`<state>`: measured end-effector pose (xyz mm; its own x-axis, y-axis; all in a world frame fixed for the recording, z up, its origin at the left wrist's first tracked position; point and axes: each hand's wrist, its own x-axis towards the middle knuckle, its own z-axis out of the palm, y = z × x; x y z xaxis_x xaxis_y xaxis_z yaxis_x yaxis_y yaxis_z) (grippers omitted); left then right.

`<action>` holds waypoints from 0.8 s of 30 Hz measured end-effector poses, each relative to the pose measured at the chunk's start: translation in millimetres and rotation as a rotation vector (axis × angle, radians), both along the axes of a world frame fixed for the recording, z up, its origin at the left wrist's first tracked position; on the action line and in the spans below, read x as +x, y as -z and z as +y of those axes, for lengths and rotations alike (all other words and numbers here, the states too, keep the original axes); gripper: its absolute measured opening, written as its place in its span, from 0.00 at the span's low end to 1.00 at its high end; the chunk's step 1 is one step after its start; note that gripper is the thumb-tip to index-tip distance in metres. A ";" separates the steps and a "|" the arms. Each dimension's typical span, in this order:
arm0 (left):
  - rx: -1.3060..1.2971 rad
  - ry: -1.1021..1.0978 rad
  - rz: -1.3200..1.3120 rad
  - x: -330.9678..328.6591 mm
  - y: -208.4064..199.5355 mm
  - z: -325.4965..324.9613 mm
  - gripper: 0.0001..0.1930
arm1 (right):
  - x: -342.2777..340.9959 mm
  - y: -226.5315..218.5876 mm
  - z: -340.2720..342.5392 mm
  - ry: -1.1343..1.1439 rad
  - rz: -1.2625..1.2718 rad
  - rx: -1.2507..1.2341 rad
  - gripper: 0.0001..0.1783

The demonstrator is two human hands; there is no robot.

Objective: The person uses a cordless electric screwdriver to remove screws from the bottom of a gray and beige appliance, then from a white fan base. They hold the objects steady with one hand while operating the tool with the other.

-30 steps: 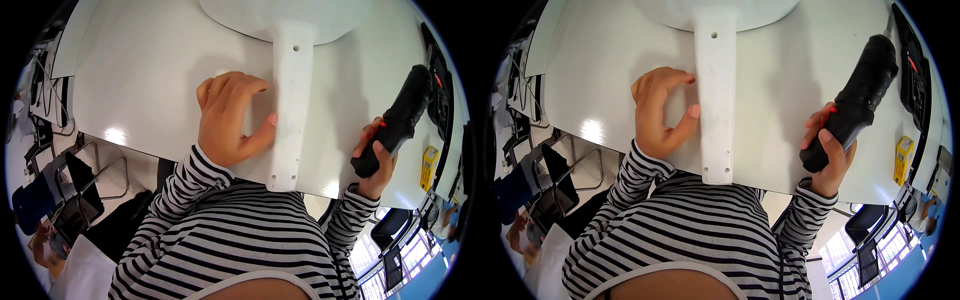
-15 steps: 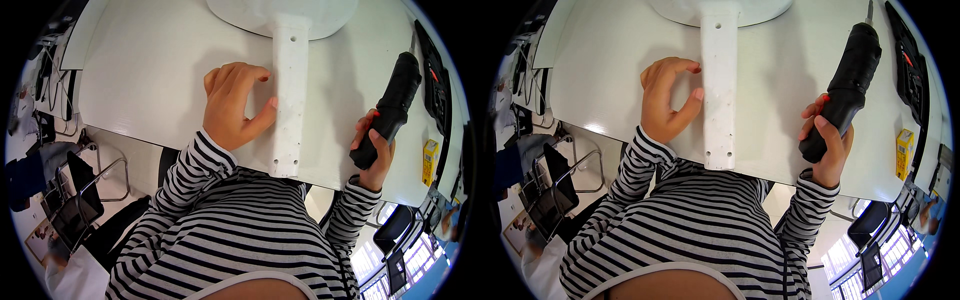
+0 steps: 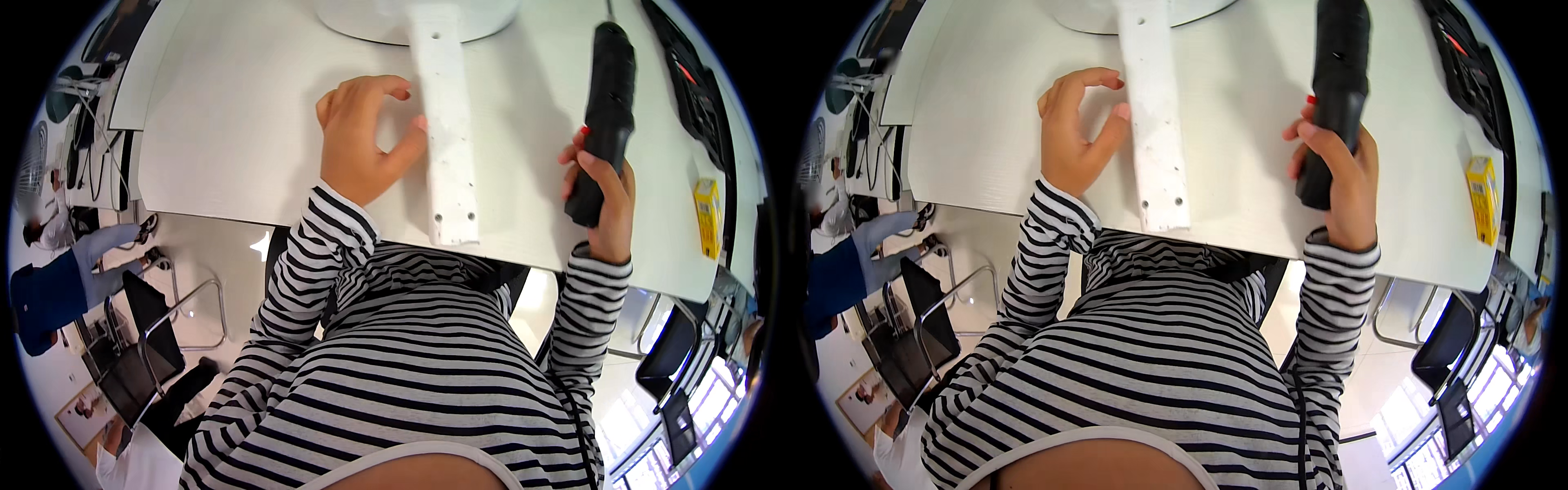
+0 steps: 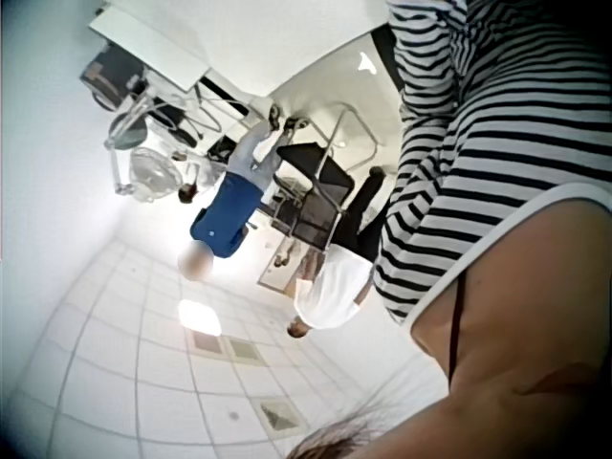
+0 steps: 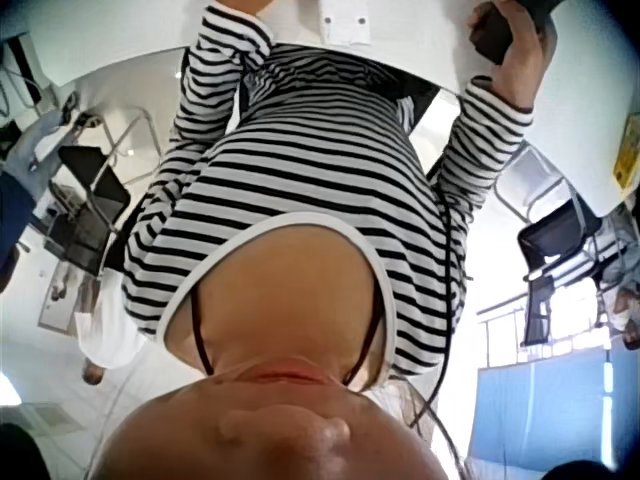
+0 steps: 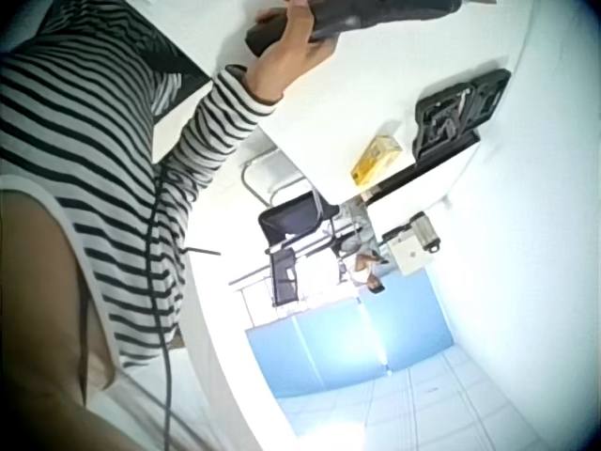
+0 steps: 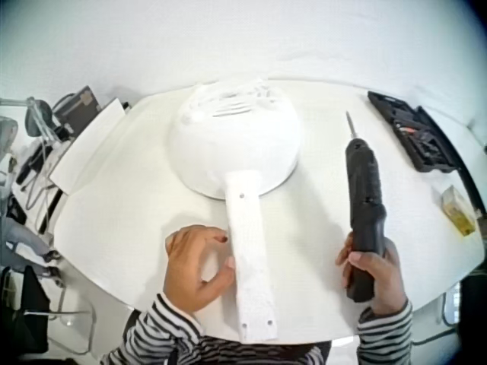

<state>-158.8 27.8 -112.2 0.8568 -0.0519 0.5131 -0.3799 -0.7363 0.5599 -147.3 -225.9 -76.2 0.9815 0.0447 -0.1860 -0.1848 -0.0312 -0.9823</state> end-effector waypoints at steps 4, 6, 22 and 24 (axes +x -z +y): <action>-0.016 0.019 -0.026 0.1 3.7 4.0 0.16 | 0.3 2.3 -2.3 -0.049 -0.023 0.051 0.20; -0.024 0.037 -0.021 0.2 4.3 4.5 0.15 | 0.0 4.0 -4.7 -0.062 -0.052 0.058 0.20; -0.049 0.056 -0.057 0.9 7.6 3.8 0.12 | 3.4 14.3 -10.3 -0.098 -0.088 0.029 0.20; -0.064 0.054 -0.054 0.4 6.2 4.6 0.12 | 2.9 11.5 -8.4 -0.096 -0.086 0.039 0.20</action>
